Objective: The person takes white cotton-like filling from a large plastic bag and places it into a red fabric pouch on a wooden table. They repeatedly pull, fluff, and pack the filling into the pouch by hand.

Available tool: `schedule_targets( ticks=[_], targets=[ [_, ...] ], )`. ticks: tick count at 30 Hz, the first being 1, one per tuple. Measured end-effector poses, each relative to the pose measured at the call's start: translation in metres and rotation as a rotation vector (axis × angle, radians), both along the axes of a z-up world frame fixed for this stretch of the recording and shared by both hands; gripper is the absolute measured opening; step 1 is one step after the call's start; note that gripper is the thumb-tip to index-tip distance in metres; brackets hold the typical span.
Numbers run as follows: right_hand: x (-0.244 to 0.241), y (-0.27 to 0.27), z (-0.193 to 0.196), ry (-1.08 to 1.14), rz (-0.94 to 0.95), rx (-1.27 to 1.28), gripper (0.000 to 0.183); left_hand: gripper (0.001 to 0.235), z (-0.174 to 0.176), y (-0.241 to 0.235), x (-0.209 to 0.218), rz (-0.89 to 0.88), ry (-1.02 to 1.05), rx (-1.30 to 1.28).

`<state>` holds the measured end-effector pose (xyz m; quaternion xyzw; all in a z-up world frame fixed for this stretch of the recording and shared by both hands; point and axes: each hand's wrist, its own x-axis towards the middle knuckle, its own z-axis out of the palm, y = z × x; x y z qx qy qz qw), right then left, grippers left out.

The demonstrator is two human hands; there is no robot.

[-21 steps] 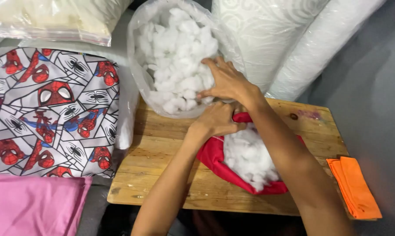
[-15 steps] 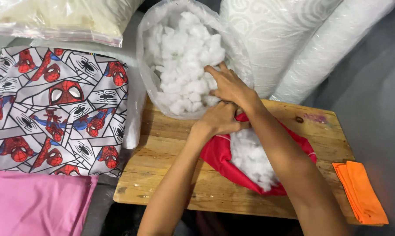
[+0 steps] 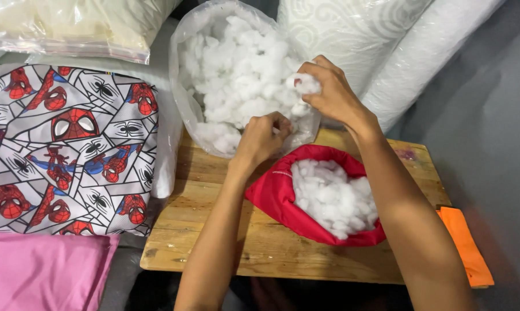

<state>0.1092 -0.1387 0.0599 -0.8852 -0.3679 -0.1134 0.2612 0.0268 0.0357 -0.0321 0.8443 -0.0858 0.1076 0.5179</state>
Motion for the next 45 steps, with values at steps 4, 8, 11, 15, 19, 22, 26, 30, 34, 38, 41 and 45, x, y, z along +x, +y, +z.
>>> schedule_targets(
  ticks=[4, 8, 11, 15, 19, 22, 26, 30, 34, 38, 41, 45],
  targets=[
    [-0.027, 0.010, 0.000, 0.029, 0.005, 0.051, 0.058, 0.020, 0.011, 0.005, -0.001, 0.030, 0.066, -0.006],
    [-0.047, 0.031, -0.004, 0.234, -0.008, 0.027, 0.114, 0.012, 0.000, 0.012, 0.008, 0.363, -0.363, -0.075],
    [-0.038, 0.040, -0.023, 0.227, 0.010, 0.026, 0.124, 0.039, 0.001, 0.012, -0.002, 0.468, -0.507, 0.230],
    [-0.022, 0.057, -0.047, 0.078, 0.073, 0.088, 0.123, 0.079, -0.001, 0.012, -0.007, 0.354, -0.318, 0.476],
    [-0.012, 0.064, -0.053, 0.152, -0.016, -0.067, 0.126, 0.091, -0.024, 0.016, 0.016, 0.387, -0.287, 0.466],
    [0.019, 0.059, -0.087, 0.142, -0.083, -0.250, 0.109, 0.089, -0.028, 0.017, 0.018, 0.374, -0.270, 0.419],
    [0.043, 0.044, -0.122, 0.161, -0.117, -0.333, 0.095, 0.082, -0.040, 0.019, 0.019, 0.379, -0.191, 0.557],
    [0.039, 0.025, -0.102, 0.185, -0.102, -0.282, 0.073, 0.086, -0.062, 0.023, 0.036, 0.390, -0.083, 0.666],
    [0.031, 0.013, -0.080, 0.159, -0.063, -0.209, 0.062, 0.072, -0.058, 0.024, 0.032, 0.466, -0.094, 0.652],
    [-0.007, 0.004, -0.022, 0.165, -0.026, -0.074, 0.058, 0.072, -0.052, 0.026, 0.027, 0.506, -0.094, 0.637],
    [-0.011, -0.018, 0.006, 0.203, -0.076, 0.025, 0.057, 0.071, -0.042, 0.025, 0.017, 0.512, -0.085, 0.636],
    [-0.025, -0.037, 0.048, 0.353, 0.037, 0.287, 0.053, 0.090, -0.068, 0.030, 0.040, 0.521, -0.155, 0.637]
  ],
)
